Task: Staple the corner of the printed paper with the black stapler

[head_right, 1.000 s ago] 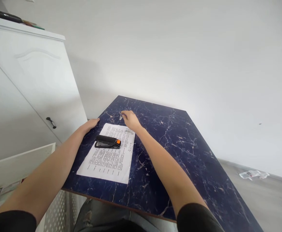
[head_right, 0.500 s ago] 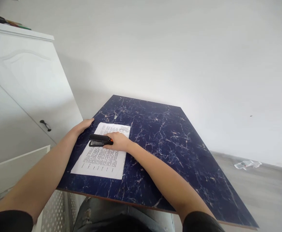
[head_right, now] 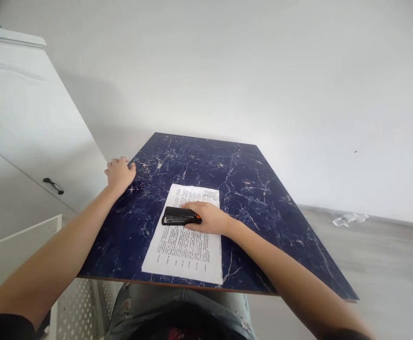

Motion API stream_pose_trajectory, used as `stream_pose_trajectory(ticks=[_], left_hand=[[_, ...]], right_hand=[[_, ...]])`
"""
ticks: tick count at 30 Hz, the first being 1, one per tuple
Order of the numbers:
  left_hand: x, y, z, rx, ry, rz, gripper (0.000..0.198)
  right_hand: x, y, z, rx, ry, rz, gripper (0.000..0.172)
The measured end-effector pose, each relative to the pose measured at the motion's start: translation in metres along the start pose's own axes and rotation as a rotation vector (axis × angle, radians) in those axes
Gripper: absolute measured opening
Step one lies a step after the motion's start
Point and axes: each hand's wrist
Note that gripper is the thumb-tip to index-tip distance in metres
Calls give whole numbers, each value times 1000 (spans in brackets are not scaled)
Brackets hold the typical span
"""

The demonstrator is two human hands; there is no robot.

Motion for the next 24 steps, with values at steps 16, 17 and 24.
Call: stream_pose_trajectory(ticks=[16,17,24], left_hand=[[82,86,47,-616,230,807,27],[81,85,44,-626,255,786,24],[75,77,30,-687,583,569,16]], right_hand=[[17,23,-27,289,181,100,33],[29,31,-39,330,216,166,32],[97,70,-76,312,349,487,27]])
Point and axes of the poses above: each hand's wrist, its own y-axis away from the middle knuckle, its own z-axis out of the palm, x = y × z, and after that the axes turned 8 degrees about y, right-handed
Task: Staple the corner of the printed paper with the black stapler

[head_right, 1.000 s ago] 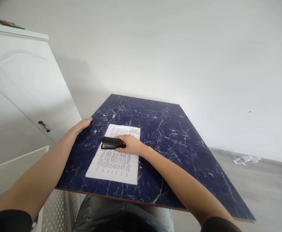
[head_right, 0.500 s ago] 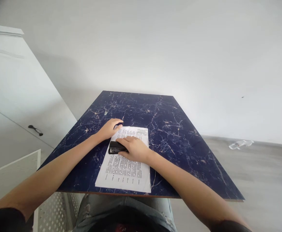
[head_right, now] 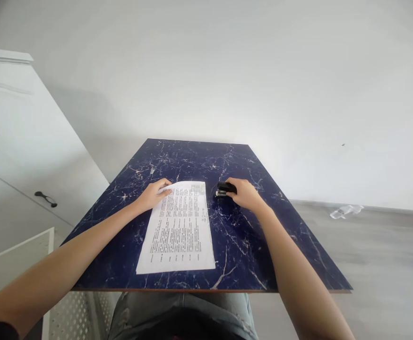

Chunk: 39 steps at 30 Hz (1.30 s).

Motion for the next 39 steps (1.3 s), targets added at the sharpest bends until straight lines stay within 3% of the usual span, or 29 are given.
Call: stream_pose_trajectory(ticks=[13,20,27,39], left_hand=[[1,-4,3,-12,122,-49,17],[6,-4,2,-20,123,-109,15],[7,-4,4,-26,141,-126,14],[6,-5,4,-23,124,-111,18]], right_hand=[[-34,-4,22,-12,-160,-140,32],[-49,-6,30,74,-225,-140,38],[-52,-13,43,113,-210,-174,40],[-47,-15,44,142,-176,-150,43]])
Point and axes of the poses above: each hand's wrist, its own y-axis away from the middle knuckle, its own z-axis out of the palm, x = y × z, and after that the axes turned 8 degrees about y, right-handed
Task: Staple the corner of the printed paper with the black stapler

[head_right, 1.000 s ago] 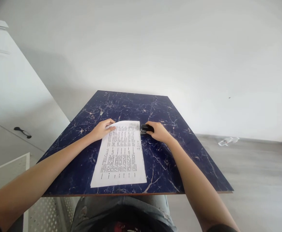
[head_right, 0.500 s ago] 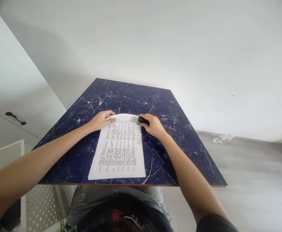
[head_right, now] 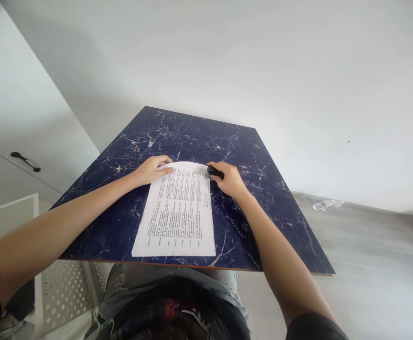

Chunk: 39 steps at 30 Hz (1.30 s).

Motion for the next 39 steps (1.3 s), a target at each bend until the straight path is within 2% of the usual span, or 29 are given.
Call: stream_pose_trajectory(ticks=[9,27,39], left_hand=[[-11,-2,-1,-21,25,55,22],[-16,-2,0,0,40,53,22],[-10,-1,0,-1,25,30,21]], right_hand=[[-5,-1,1,-15,-3,-56,39],[-8,0,3,-84,127,-23,45],[-14,0,5,-66,152,7,47]])
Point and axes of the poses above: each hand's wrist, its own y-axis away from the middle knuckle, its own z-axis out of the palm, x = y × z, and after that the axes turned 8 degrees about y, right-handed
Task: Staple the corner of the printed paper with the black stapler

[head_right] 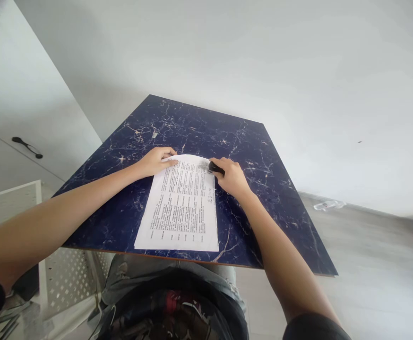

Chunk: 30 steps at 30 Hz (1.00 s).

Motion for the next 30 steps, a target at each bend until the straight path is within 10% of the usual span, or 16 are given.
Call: stream_pose_trajectory(ticks=[30], left_hand=[[0,1,1,0,-10,27,20]], right_hand=[[-8,4,2,-75,243,-11,56]])
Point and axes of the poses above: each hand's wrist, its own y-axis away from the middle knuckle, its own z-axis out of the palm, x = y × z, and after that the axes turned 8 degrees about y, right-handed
